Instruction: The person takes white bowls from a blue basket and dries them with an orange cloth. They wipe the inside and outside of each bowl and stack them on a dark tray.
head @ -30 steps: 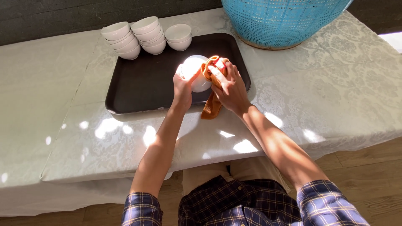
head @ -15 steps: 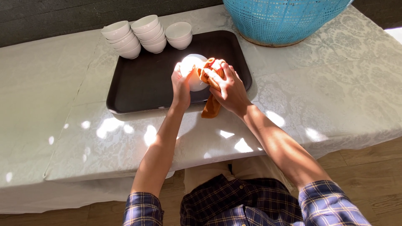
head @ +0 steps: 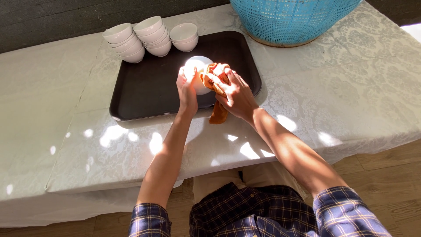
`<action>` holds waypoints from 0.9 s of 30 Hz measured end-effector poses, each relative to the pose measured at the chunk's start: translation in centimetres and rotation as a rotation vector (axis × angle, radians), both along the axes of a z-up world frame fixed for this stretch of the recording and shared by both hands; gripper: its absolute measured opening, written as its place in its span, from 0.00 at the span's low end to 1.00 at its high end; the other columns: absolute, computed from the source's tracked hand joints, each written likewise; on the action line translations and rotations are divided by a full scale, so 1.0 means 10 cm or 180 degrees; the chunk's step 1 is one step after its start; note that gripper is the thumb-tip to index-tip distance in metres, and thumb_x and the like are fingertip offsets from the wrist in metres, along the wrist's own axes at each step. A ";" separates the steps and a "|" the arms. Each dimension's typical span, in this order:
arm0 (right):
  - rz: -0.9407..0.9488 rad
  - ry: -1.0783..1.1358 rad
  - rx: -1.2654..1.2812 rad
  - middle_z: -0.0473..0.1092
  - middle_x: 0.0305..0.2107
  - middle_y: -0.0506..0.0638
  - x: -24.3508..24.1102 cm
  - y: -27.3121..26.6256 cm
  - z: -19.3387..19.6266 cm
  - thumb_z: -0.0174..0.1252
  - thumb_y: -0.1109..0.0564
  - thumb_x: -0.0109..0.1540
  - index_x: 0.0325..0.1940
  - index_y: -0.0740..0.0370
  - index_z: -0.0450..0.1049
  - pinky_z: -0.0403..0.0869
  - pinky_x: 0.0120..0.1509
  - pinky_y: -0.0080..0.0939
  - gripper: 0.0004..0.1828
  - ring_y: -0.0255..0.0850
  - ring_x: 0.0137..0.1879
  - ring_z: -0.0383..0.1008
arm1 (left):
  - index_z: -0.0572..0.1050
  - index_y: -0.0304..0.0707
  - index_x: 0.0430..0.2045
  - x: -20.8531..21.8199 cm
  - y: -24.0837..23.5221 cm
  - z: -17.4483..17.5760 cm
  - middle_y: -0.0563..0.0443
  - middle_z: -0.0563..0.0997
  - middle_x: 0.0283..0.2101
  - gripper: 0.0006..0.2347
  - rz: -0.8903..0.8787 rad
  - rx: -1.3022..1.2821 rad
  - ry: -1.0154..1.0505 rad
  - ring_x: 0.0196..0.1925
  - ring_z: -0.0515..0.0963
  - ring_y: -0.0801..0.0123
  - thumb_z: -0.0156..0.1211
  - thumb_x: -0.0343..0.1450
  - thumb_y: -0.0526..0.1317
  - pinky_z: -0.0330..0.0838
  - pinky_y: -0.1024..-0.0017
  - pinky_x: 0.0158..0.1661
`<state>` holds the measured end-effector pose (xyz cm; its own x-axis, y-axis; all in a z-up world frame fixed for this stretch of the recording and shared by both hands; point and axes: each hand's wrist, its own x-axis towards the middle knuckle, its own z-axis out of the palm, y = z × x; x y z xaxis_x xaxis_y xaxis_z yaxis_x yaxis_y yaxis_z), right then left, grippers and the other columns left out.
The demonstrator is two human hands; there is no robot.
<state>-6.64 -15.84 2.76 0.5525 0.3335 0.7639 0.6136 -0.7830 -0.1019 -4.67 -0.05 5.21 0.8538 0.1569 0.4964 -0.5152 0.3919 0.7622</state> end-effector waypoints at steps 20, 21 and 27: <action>0.0791 0.2006 0.3138 0.69 0.57 0.70 -0.06 -0.06 0.37 0.48 0.39 0.68 0.70 0.58 0.62 0.71 0.66 0.61 0.32 0.62 0.62 0.71 | 0.79 0.34 0.32 0.18 0.10 -0.18 0.45 0.77 0.32 0.08 -0.0584 0.1104 -0.0224 0.39 0.76 0.63 0.65 0.66 0.38 0.74 0.66 0.39; 0.0424 0.2342 0.3337 0.69 0.58 0.71 -0.23 0.00 0.60 0.51 0.32 0.66 0.69 0.63 0.64 0.69 0.68 0.61 0.39 0.63 0.64 0.71 | 0.78 0.36 0.33 0.07 0.07 -0.05 0.47 0.77 0.34 0.09 -0.0676 0.0736 -0.0012 0.41 0.75 0.63 0.64 0.65 0.40 0.74 0.66 0.41; 0.1062 0.1349 0.2812 0.69 0.56 0.69 0.15 -0.16 0.02 0.48 0.56 0.70 0.72 0.56 0.57 0.67 0.68 0.64 0.25 0.61 0.61 0.72 | 0.73 0.39 0.48 0.16 -0.01 -0.11 0.47 0.77 0.47 0.13 -0.0895 -0.0943 0.1107 0.53 0.76 0.59 0.60 0.74 0.44 0.74 0.64 0.53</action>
<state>-5.13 -17.48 2.94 0.8156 -0.0660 0.5749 0.5654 -0.1207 -0.8159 -3.07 -0.17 4.08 0.9892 -0.0112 0.1458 -0.0960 0.7028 0.7049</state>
